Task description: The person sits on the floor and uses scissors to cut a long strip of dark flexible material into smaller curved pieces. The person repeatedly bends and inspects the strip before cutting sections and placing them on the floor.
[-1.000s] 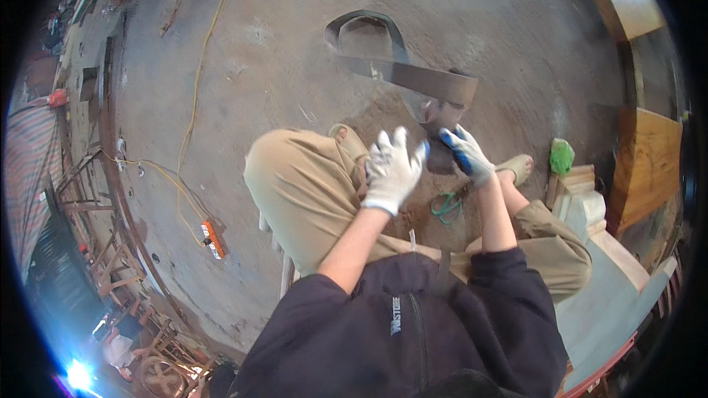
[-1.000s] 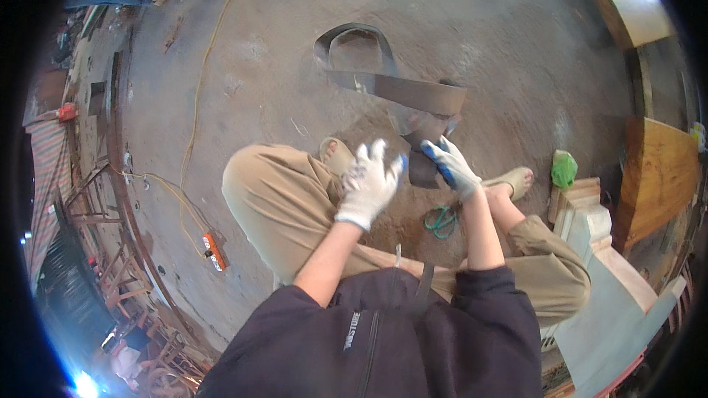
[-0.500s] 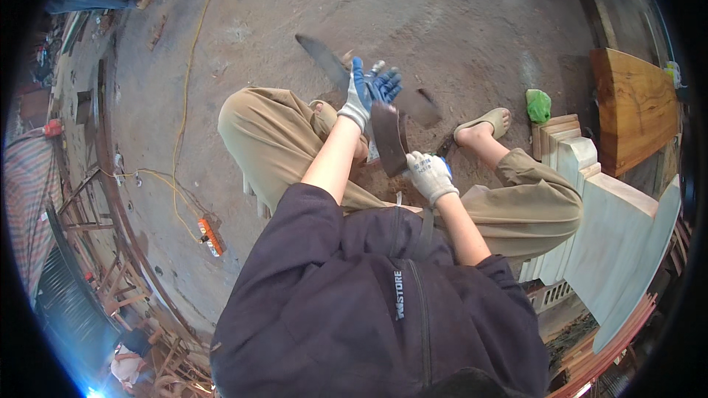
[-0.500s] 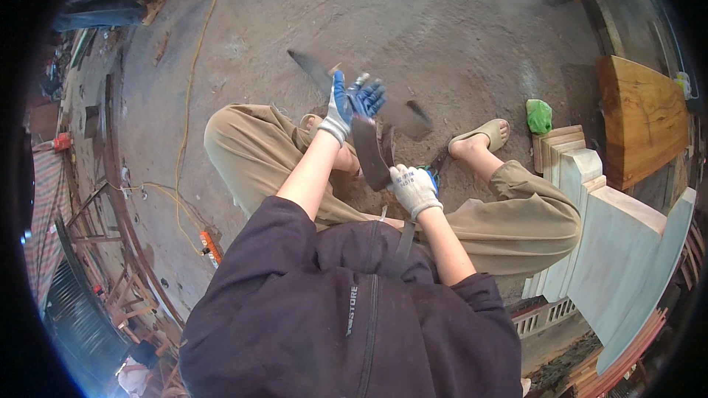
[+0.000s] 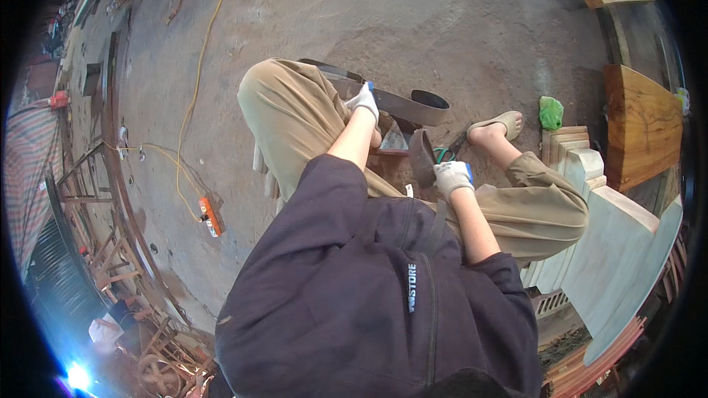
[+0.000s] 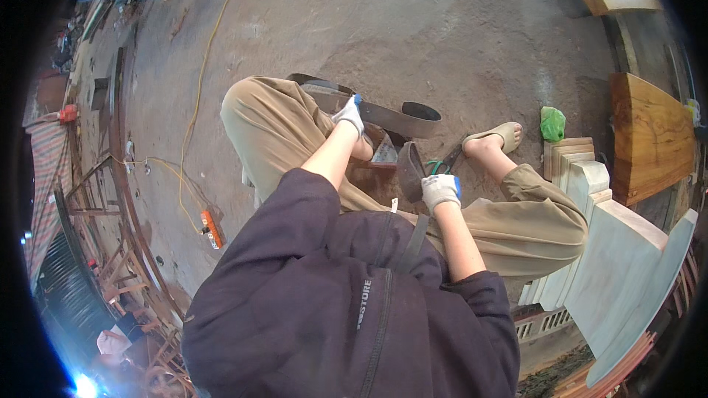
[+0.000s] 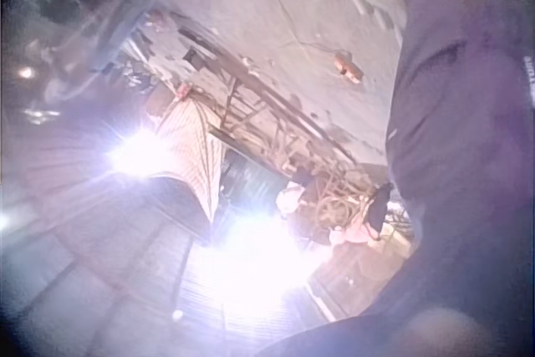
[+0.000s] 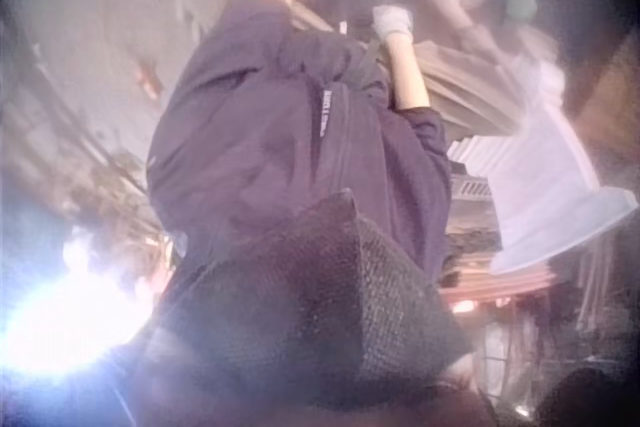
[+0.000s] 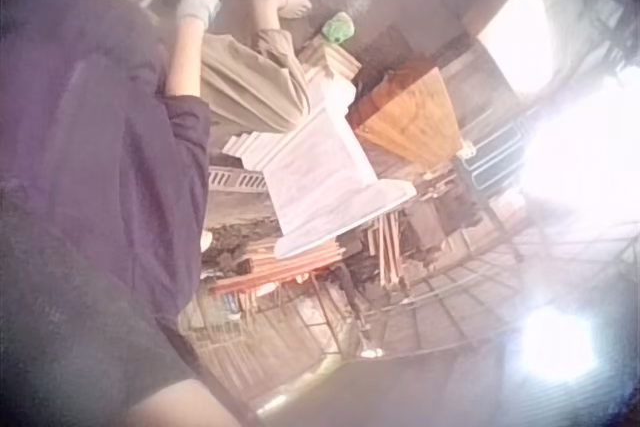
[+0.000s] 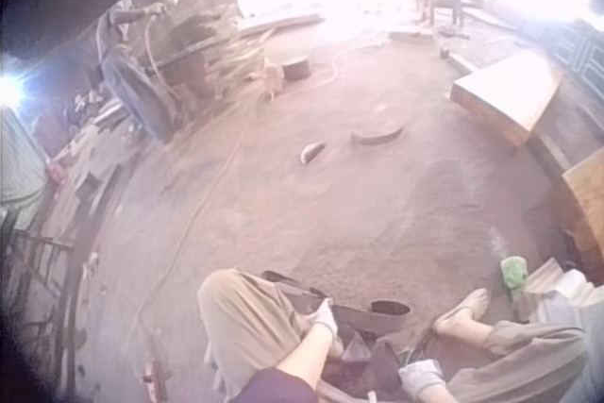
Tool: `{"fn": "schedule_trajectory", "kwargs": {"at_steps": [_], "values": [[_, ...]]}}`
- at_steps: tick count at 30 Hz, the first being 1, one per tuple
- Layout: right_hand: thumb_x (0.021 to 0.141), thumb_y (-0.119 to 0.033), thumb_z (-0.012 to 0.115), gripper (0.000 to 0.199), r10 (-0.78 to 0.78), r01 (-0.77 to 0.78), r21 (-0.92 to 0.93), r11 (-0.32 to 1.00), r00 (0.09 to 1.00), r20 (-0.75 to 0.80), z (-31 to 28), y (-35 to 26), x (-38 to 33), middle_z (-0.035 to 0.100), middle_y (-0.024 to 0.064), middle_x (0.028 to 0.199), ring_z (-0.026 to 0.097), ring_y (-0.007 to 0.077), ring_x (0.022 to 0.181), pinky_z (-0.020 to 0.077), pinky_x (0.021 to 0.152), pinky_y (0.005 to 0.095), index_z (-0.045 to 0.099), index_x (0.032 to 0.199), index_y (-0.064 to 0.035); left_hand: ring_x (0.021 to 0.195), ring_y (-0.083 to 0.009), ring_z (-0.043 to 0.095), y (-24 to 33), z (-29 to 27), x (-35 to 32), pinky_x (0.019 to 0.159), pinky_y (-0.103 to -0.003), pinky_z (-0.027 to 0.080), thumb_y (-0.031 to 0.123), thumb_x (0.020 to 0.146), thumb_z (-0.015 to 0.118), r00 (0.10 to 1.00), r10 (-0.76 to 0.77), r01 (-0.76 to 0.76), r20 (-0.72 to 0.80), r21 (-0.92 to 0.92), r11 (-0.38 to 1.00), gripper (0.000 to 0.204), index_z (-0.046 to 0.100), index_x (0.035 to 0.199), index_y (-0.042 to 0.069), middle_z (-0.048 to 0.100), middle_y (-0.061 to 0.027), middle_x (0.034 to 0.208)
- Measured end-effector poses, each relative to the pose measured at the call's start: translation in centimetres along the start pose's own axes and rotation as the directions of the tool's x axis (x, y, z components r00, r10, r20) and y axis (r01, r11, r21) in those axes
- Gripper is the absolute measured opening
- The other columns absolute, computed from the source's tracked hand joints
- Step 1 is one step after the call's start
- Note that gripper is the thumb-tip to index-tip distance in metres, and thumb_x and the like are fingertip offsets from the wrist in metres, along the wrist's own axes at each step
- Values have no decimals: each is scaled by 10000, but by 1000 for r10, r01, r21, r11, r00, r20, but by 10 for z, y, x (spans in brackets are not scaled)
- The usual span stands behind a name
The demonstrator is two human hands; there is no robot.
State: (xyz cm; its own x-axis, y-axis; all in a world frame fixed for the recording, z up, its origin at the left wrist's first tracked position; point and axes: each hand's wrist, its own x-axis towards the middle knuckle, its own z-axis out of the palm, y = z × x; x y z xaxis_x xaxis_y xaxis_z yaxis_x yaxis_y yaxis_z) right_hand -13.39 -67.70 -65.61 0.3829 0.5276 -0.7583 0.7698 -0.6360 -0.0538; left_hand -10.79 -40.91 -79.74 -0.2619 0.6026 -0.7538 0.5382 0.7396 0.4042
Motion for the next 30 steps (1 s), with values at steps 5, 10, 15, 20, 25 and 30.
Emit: {"fn": "schedule_trajectory", "kwargs": {"at_steps": [5,10,15,20,25,30], "values": [[805,-248,635,244,126,-135,35,990,974,187,5,41,-3,680,104,1063,656,259,995,531,801,409,711,1005,-131,1151,-254,543,12,11,101,1001,-350,401,500,764,695,944,-283,327,172,-353,876,803,443,1307,-36,507,-173,1338],[810,-306,680,371,241,-313,111,943,875,420,18,89,-9,640,98,1166,618,270,1074,510,879,407,656,1131,-122,1170,-266,535,44,-12,48,992,-372,419,519,761,675,927,-324,362,190,-217,907,823,412,1354,11,494,-133,1364],[805,-304,687,341,260,-325,93,941,871,416,4,94,3,642,92,1165,612,257,1083,497,893,404,667,1096,-129,1256,-269,456,63,-13,49,1049,-356,352,483,749,708,987,123,-129,-99,-67,989,771,463,1311,15,496,-162,1352],[726,-328,742,433,206,-268,159,950,924,323,-21,91,9,648,108,1131,610,278,1065,489,875,391,641,1094,-124,1187,-378,472,110,-2,30,1015,-416,361,436,821,675,456,863,-855,-217,163,493,571,611,1088,-65,542,-230,1246],[773,-290,699,449,235,-59,699,712,959,-159,-106,120,-5,655,97,1052,623,218,963,482,853,308,608,1117,-16,949,-302,637,176,-12,-126,827,-351,483,279,851,685,13,983,-751,182,-648,130,387,590,1099,-4,662,-182,1044],[962,-341,528,388,92,659,684,-314,738,-669,-298,134,-23,625,53,1102,567,163,1043,462,920,331,570,1208,-44,818,-135,621,223,-84,-271,742,-298,506,186,918,604,-590,737,-700,331,-664,-262,185,595,1041,48,650,-41,918]]}}
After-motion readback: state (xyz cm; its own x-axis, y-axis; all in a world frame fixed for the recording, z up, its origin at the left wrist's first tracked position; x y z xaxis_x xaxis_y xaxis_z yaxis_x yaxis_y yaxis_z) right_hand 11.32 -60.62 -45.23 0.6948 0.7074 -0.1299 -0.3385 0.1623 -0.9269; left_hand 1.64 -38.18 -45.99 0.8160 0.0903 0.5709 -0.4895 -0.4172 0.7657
